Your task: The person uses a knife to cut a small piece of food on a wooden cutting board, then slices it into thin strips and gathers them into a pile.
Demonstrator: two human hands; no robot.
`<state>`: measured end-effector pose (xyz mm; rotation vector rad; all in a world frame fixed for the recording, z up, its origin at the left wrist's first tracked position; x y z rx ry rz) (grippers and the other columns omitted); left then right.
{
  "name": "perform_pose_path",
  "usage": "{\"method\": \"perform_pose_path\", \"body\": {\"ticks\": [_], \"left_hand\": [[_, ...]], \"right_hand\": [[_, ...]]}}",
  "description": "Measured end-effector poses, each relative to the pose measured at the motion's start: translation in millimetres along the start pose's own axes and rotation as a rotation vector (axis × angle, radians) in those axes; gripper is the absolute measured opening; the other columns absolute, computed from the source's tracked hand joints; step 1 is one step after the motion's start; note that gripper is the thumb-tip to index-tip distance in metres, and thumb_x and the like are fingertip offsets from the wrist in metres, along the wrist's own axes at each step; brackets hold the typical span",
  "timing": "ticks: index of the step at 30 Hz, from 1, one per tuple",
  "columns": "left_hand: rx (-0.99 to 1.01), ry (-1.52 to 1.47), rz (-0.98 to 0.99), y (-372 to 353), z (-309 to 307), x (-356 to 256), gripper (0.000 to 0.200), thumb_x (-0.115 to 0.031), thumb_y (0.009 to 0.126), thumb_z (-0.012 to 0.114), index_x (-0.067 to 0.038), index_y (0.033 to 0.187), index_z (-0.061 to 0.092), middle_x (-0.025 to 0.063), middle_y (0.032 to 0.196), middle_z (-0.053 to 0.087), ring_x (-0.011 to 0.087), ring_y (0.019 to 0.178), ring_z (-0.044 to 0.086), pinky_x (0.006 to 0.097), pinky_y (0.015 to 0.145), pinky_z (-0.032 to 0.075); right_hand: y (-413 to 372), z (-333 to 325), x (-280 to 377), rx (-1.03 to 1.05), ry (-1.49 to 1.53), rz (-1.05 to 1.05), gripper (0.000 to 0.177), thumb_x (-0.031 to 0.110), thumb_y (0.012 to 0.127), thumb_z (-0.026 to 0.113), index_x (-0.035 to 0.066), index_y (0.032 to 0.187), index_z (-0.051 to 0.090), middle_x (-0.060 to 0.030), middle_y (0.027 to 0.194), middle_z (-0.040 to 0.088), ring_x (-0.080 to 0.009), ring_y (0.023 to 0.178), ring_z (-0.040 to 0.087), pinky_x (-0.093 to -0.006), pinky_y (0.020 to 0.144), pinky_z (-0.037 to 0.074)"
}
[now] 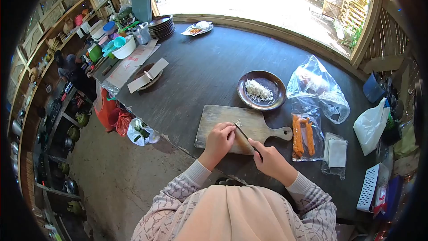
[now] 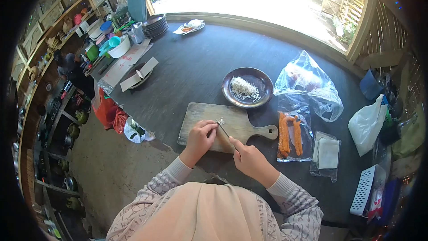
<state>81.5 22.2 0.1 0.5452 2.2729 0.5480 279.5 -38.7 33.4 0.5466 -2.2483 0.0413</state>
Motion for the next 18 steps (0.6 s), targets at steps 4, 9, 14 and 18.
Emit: {"method": "perform_pose_path", "body": {"ticks": [4, 9, 14, 18], "left_hand": [[0.006, -0.019, 0.0, 2, -3, -3, 0.014, -0.003, 0.082, 0.065, 0.0, 0.095, 0.07, 0.0119, 0.099, 0.069, 0.0304, 0.095, 0.064, 0.0392, 0.086, 0.052], [-0.013, -0.02, -0.012, 1, -2, -3, 0.014, -0.003, 0.082, 0.066, 0.0, 0.095, 0.071, 0.0115, 0.099, 0.069, 0.0299, 0.095, 0.064, 0.0391, 0.085, 0.052], [-0.014, -0.026, -0.009, -1, -1, -1, 0.015, -0.003, 0.082, 0.066, 0.0, 0.095, 0.071, 0.0114, 0.098, 0.07, 0.0296, 0.095, 0.065, 0.0389, 0.085, 0.052], [-0.022, -0.017, -0.008, -1, 0, 0, 0.014, -0.004, 0.082, 0.067, 0.0, 0.095, 0.071, 0.0115, 0.098, 0.07, 0.0296, 0.094, 0.065, 0.0388, 0.084, 0.052]], "right_hand": [[5, -3, 3, 0.033, 0.005, 0.032, 0.044, 0.004, 0.088, 0.055, 0.003, 0.133, 0.054, -0.0248, 0.067, 0.062, -0.0399, 0.059, 0.064, -0.0461, 0.059, 0.052], [4, -3, 7, 0.038, -0.033, 0.053, 0.044, 0.005, 0.088, 0.056, 0.004, 0.133, 0.054, -0.024, 0.066, 0.062, -0.0395, 0.059, 0.064, -0.046, 0.058, 0.052], [-8, -2, 3, 0.007, -0.018, 0.061, 0.045, 0.002, 0.087, 0.057, 0.005, 0.132, 0.054, -0.0235, 0.063, 0.06, -0.0379, 0.055, 0.062, -0.0429, 0.056, 0.05], [-7, -5, 7, 0.007, -0.017, 0.071, 0.046, 0.001, 0.087, 0.058, 0.005, 0.132, 0.054, -0.0242, 0.063, 0.059, -0.0374, 0.055, 0.062, -0.0418, 0.056, 0.049]]}}
Point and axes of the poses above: each hand's wrist, its own y-axis towards the middle knuckle, its own z-axis out of the palm, x = y × z, the point moved 2 cm from there along y, towards the middle knuckle
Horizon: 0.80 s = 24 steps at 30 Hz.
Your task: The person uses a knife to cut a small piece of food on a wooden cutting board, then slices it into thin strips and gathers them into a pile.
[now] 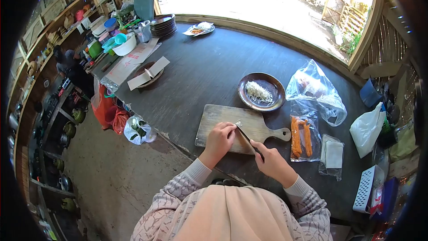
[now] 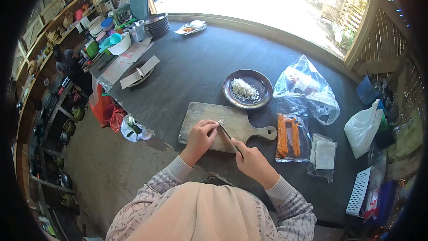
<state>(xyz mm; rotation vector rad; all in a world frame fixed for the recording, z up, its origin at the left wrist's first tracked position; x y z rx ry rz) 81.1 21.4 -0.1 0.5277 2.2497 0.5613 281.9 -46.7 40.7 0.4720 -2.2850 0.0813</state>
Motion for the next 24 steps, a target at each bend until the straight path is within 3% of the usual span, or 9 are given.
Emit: {"method": "perform_pose_path", "body": {"ticks": [6, 21, 24], "left_hand": [[-0.009, -0.018, 0.002, 0.2, -0.5, -0.6, 0.014, -0.004, 0.082, 0.066, 0.0, 0.094, 0.072, 0.0117, 0.098, 0.07, 0.0294, 0.094, 0.065, 0.0384, 0.084, 0.053], [0.003, -0.011, -0.004, 0.7, -0.5, -0.2, 0.014, -0.004, 0.081, 0.067, 0.001, 0.093, 0.071, 0.013, 0.099, 0.07, 0.0306, 0.096, 0.065, 0.039, 0.086, 0.052], [0.006, -0.005, -0.005, 0.6, 0.1, 0.2, 0.014, -0.003, 0.081, 0.066, 0.001, 0.094, 0.071, 0.013, 0.1, 0.07, 0.0307, 0.096, 0.065, 0.0392, 0.086, 0.052]], "right_hand": [[6.9, 8.4, -3.7, -0.071, -0.011, -0.032, 0.045, 0.003, 0.087, 0.057, 0.004, 0.132, 0.053, -0.0241, 0.066, 0.062, -0.0398, 0.061, 0.065, -0.0464, 0.059, 0.051], [3.0, 8.5, -4.4, -0.07, 0.001, -0.091, 0.046, 0.001, 0.087, 0.058, 0.005, 0.132, 0.054, -0.0255, 0.072, 0.063, -0.0387, 0.06, 0.064, -0.0416, 0.06, 0.051], [5.0, 5.4, -3.0, -0.022, 0.018, -0.027, 0.046, 0.004, 0.087, 0.058, 0.007, 0.133, 0.054, -0.0237, 0.066, 0.062, -0.04, 0.06, 0.064, -0.0471, 0.059, 0.051]]}}
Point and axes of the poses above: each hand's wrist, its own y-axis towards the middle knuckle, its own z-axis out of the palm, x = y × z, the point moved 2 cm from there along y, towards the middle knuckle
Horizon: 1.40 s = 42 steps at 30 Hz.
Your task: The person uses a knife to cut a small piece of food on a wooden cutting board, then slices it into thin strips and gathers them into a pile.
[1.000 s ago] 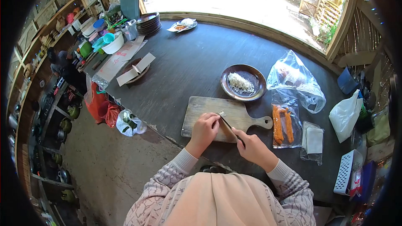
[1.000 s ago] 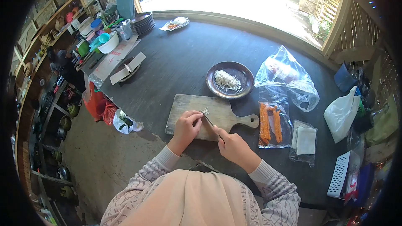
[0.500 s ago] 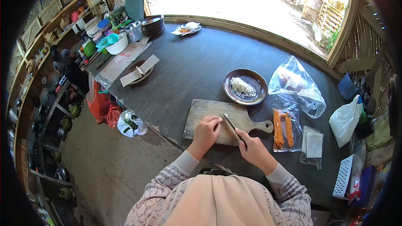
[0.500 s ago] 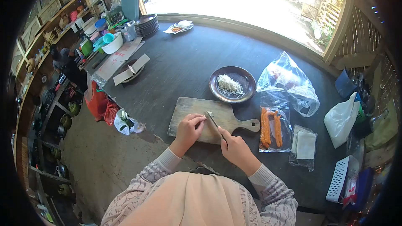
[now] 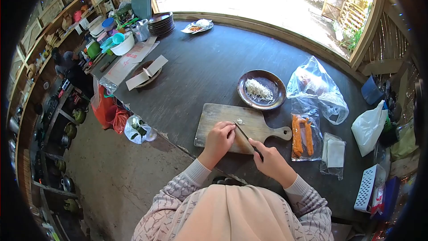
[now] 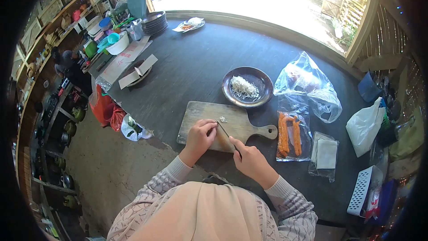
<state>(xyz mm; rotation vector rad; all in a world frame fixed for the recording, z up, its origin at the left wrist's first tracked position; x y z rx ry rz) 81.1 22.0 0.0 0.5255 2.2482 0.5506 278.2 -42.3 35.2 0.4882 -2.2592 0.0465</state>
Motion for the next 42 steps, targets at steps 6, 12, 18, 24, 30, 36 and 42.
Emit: {"method": "perform_pose_path", "body": {"ticks": [6, 12, 18, 24, 30, 36, 42], "left_hand": [[0.014, -0.006, -0.002, 1, -1, -1, 0.015, -0.003, 0.082, 0.066, 0.001, 0.095, 0.071, 0.013, 0.1, 0.069, 0.0307, 0.096, 0.064, 0.0395, 0.085, 0.052], [0.003, -0.011, -0.019, 1, -1, -2, 0.014, -0.004, 0.082, 0.066, 0.001, 0.094, 0.071, 0.0123, 0.099, 0.07, 0.0305, 0.095, 0.065, 0.0394, 0.085, 0.052], [0.0, -0.004, 0.001, 0, 1, 2, 0.015, -0.004, 0.082, 0.067, 0.0, 0.095, 0.072, 0.0114, 0.099, 0.071, 0.0299, 0.093, 0.066, 0.0388, 0.084, 0.052], [-0.02, -0.003, -0.009, 0, 0, -2, 0.013, -0.004, 0.082, 0.067, 0.001, 0.093, 0.072, 0.0119, 0.097, 0.07, 0.0303, 0.093, 0.066, 0.0393, 0.083, 0.053], [-0.02, 0.009, 0.003, 0, 0, 0, 0.013, -0.005, 0.081, 0.067, 0.001, 0.092, 0.072, 0.0121, 0.098, 0.071, 0.0303, 0.093, 0.066, 0.039, 0.083, 0.053], [-0.026, 0.0, -0.012, 0, 0, -1, 0.013, -0.004, 0.081, 0.067, 0.001, 0.091, 0.072, 0.0124, 0.098, 0.071, 0.0304, 0.094, 0.066, 0.0391, 0.084, 0.053], [-0.027, 0.0, 0.0, 0, 0, -1, 0.013, -0.004, 0.081, 0.067, 0.001, 0.091, 0.072, 0.0125, 0.098, 0.07, 0.0303, 0.094, 0.065, 0.0391, 0.084, 0.053]], "right_hand": [[6, 0, 1, 0.024, 0.006, 0.02, 0.045, 0.005, 0.087, 0.058, 0.007, 0.131, 0.056, -0.0246, 0.067, 0.062, -0.0399, 0.058, 0.064, -0.0464, 0.058, 0.051], [2, -1, 2, -0.008, -0.025, -0.019, 0.045, 0.004, 0.087, 0.057, 0.007, 0.131, 0.055, -0.0236, 0.066, 0.062, -0.0394, 0.059, 0.064, -0.0457, 0.058, 0.052], [-9, -9, 4, 0.039, -0.025, 0.06, 0.044, 0.004, 0.087, 0.058, 0.006, 0.13, 0.055, -0.0234, 0.065, 0.062, -0.0395, 0.06, 0.065, -0.0468, 0.059, 0.051], [2, 5, -1, -0.049, -0.002, -0.004, 0.047, 0.004, 0.087, 0.058, 0.006, 0.133, 0.052, -0.0247, 0.065, 0.061, -0.0407, 0.06, 0.064, -0.0481, 0.058, 0.051], [0, 7, -2, -0.073, 0.042, -0.027, 0.047, 0.003, 0.087, 0.058, 0.005, 0.133, 0.051, -0.0244, 0.065, 0.061, -0.0415, 0.059, 0.063, -0.048, 0.057, 0.05], [-3, 4, 2, -0.019, 0.026, 0.024, 0.045, 0.001, 0.088, 0.059, 0.004, 0.132, 0.053, -0.0256, 0.069, 0.062, -0.0402, 0.061, 0.065, -0.0423, 0.058, 0.051], [-4, 2, 5, -0.009, 0.029, 0.024, 0.045, 0.002, 0.088, 0.059, 0.005, 0.132, 0.054, -0.0249, 0.068, 0.062, -0.0387, 0.059, 0.065, -0.042, 0.057, 0.05]]}}
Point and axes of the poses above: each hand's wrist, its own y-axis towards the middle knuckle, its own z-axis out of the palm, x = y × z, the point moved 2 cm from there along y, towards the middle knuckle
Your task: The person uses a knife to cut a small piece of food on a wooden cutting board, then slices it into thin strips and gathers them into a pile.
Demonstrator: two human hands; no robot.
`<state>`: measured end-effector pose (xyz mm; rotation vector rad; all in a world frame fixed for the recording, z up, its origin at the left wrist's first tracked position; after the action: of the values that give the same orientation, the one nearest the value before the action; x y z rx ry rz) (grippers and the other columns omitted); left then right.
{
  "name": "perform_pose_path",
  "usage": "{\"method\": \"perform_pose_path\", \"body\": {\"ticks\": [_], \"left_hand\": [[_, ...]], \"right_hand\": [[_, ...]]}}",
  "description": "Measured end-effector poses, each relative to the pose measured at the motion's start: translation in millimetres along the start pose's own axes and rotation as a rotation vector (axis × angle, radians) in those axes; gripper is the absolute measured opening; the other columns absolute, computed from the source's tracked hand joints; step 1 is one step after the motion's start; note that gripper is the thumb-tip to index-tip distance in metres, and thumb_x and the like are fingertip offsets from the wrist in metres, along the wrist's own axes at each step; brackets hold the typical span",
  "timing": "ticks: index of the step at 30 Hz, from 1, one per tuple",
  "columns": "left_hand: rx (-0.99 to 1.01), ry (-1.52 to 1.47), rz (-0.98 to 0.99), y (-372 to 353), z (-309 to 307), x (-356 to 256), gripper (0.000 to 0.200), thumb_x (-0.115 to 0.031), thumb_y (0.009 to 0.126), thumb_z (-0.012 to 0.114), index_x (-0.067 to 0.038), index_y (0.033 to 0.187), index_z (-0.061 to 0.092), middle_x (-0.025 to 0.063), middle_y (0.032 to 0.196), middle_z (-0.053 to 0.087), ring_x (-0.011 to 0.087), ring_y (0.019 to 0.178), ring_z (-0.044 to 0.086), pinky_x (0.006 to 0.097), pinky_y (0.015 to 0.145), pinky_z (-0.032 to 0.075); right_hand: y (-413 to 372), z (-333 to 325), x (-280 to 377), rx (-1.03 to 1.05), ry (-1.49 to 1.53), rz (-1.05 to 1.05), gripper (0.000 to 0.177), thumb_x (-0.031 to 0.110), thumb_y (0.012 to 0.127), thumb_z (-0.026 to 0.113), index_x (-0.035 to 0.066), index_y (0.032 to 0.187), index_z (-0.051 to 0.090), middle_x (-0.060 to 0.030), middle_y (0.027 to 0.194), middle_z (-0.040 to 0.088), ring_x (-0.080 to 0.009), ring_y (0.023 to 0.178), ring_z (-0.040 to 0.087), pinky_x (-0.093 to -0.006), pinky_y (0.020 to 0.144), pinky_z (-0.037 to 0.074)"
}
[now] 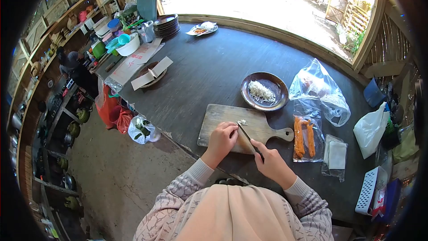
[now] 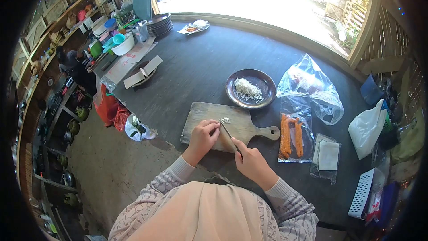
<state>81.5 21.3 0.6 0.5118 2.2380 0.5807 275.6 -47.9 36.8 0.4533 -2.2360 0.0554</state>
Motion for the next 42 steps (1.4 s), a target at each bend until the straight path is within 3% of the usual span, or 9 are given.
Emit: {"method": "perform_pose_path", "body": {"ticks": [3, 12, 18, 21, 30, 33, 42], "left_hand": [[0.007, 0.009, -0.002, 0, 0, 0, 0.013, -0.004, 0.081, 0.067, 0.001, 0.092, 0.071, 0.0125, 0.098, 0.07, 0.0301, 0.094, 0.065, 0.0389, 0.084, 0.053], [0.029, -0.004, -0.011, 2, -2, -2, 0.015, -0.004, 0.082, 0.066, 0.001, 0.095, 0.071, 0.0126, 0.098, 0.07, 0.0302, 0.094, 0.065, 0.0393, 0.084, 0.053], [0.024, -0.01, -0.023, 2, -2, -3, 0.015, -0.004, 0.082, 0.066, 0.001, 0.095, 0.071, 0.0122, 0.099, 0.07, 0.0299, 0.095, 0.065, 0.039, 0.085, 0.053], [0.029, -0.018, -0.021, 1, -2, -2, 0.014, -0.004, 0.082, 0.067, 0.001, 0.094, 0.071, 0.0123, 0.099, 0.07, 0.0299, 0.095, 0.065, 0.0389, 0.085, 0.052], [0.018, -0.006, -0.032, 0, 0, 0, 0.012, -0.004, 0.081, 0.067, 0.001, 0.092, 0.071, 0.0127, 0.099, 0.07, 0.0304, 0.095, 0.065, 0.039, 0.085, 0.052], [0.015, -0.022, -0.027, 0, 1, 1, 0.012, -0.004, 0.081, 0.067, 0.001, 0.091, 0.071, 0.0131, 0.098, 0.07, 0.0305, 0.095, 0.065, 0.039, 0.084, 0.052], [0.023, -0.011, -0.016, 0, 0, 1, 0.013, -0.005, 0.082, 0.067, 0.001, 0.092, 0.071, 0.0134, 0.099, 0.07, 0.0311, 0.094, 0.065, 0.0389, 0.084, 0.053]], "right_hand": [[1, 7, -7, -0.053, -0.065, -0.063, 0.047, 0.005, 0.086, 0.059, 0.005, 0.133, 0.053, -0.0225, 0.063, 0.06, -0.0394, 0.059, 0.064, -0.0472, 0.058, 0.051], [10, -3, 0, 0.054, -0.054, 0.042, 0.045, 0.005, 0.086, 0.058, 0.006, 0.132, 0.054, -0.0236, 0.067, 0.063, -0.0407, 0.062, 0.065, -0.0479, 0.06, 0.052], [6, -1, -1, 0.015, -0.051, -0.011, 0.044, 0.004, 0.087, 0.058, 0.006, 0.131, 0.054, -0.0256, 0.07, 0.064, -0.0407, 0.062, 0.065, -0.0478, 0.06, 0.052], [-2, -10, 4, 0.052, -0.031, 0.047, 0.045, 0.001, 0.087, 0.058, 0.004, 0.132, 0.054, -0.025, 0.063, 0.059, -0.0391, 0.055, 0.061, -0.0428, 0.057, 0.049], [3, -2, 0, -0.014, 0.004, 0.017, 0.047, 0.001, 0.087, 0.058, 0.005, 0.134, 0.052, -0.0261, 0.067, 0.061, -0.0412, 0.061, 0.064, -0.0437, 0.059, 0.05], [1, -1, 0, -0.006, -0.019, -0.027, 0.048, 0.004, 0.086, 0.058, 0.006, 0.134, 0.051, -0.0238, 0.064, 0.061, -0.0408, 0.06, 0.064, -0.0478, 0.058, 0.051], [2, 3, -6, -0.021, -0.025, -0.039, 0.049, 0.004, 0.086, 0.059, 0.006, 0.134, 0.052, -0.0234, 0.062, 0.06, -0.0402, 0.058, 0.063, -0.0476, 0.058, 0.051]]}}
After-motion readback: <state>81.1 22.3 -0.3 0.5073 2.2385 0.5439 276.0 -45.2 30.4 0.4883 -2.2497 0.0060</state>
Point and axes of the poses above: each hand's wrist, its own y-axis towards the middle knuckle, its own z-axis out of the palm, x = y × z, the point moved 2 cm from there along y, towards the middle knuckle
